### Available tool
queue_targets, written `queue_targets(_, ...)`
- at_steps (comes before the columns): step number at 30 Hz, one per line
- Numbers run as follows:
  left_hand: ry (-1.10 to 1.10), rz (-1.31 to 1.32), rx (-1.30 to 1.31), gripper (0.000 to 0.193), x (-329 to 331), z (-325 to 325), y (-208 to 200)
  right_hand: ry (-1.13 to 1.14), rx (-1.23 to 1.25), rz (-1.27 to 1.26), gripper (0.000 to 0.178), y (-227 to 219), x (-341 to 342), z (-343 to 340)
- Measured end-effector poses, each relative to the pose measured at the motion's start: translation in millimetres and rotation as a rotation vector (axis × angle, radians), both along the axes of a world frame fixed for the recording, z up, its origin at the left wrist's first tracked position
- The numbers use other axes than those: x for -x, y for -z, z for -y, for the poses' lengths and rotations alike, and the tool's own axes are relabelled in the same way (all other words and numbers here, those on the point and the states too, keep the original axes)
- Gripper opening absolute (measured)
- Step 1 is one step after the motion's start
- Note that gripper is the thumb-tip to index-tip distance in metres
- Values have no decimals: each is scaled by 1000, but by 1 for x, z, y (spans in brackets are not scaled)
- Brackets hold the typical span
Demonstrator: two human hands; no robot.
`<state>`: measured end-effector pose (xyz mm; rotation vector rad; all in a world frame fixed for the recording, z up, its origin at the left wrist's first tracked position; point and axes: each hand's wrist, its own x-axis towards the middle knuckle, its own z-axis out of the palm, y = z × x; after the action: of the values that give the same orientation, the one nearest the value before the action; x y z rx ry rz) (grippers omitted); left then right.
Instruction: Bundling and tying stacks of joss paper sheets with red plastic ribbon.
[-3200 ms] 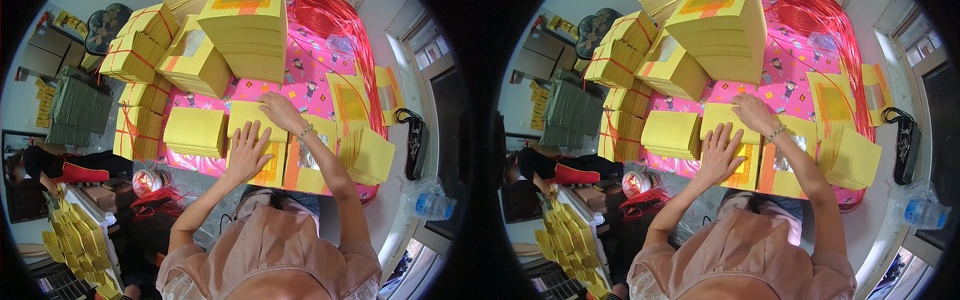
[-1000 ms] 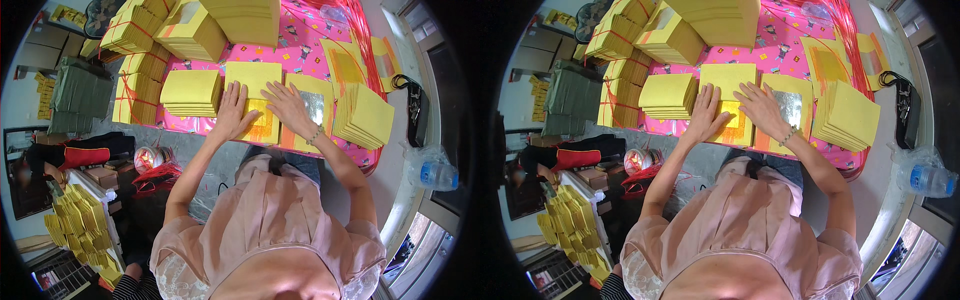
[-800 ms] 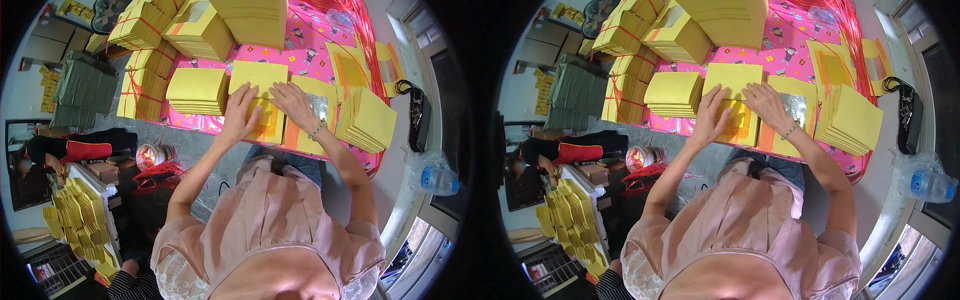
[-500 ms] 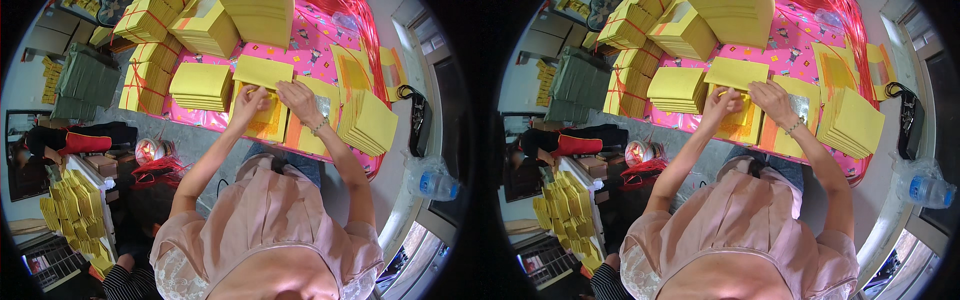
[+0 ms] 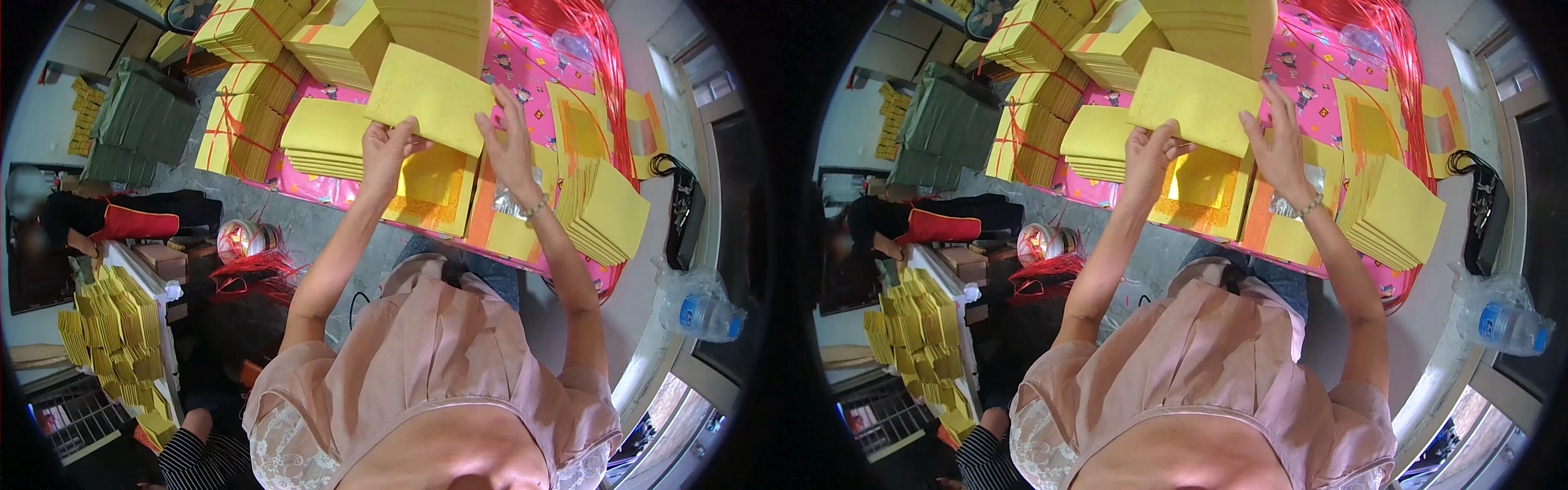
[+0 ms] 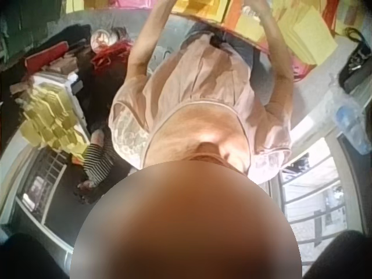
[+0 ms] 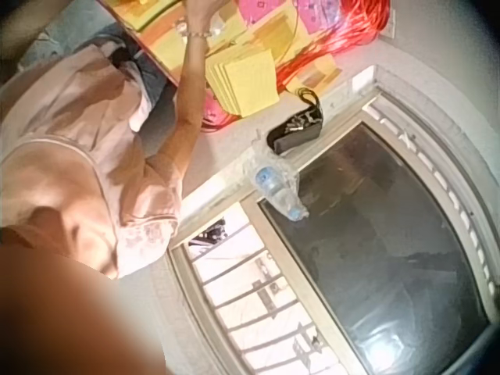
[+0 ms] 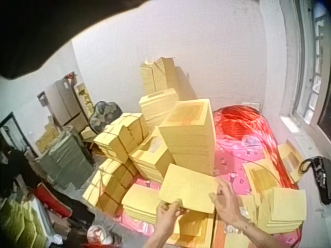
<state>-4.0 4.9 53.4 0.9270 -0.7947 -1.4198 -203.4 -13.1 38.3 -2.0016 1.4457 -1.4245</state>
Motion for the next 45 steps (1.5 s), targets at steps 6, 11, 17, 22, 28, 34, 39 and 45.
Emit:
queue_targets(6,-23,114,-43,28,-59,6,-22,-320,-459,599,59,-10,-47,31)
queue_targets(11,-312,435,77,47,-120,13,-17,-382,-510,528,59,-1,-100,49)
queue_targets(17,-442,796,50,58,-182,25,20,-365,-533,290,63,17,-143,61)
queue_targets(22,-455,829,79,55,-196,23,53,-364,-615,159,62,32,-153,57)
queue_targets(28,-438,716,-11,49,-195,13,75,-372,-681,28,59,42,-155,56)
queue_targets(34,-471,700,18,45,-191,14,87,-332,-562,-81,59,47,-157,51)
queue_targets(39,-560,1005,83,44,-186,12,89,-300,-530,-99,56,48,-161,47)
queue_targets(45,-594,1459,112,34,-168,2,61,-259,-568,-124,53,40,-162,42)
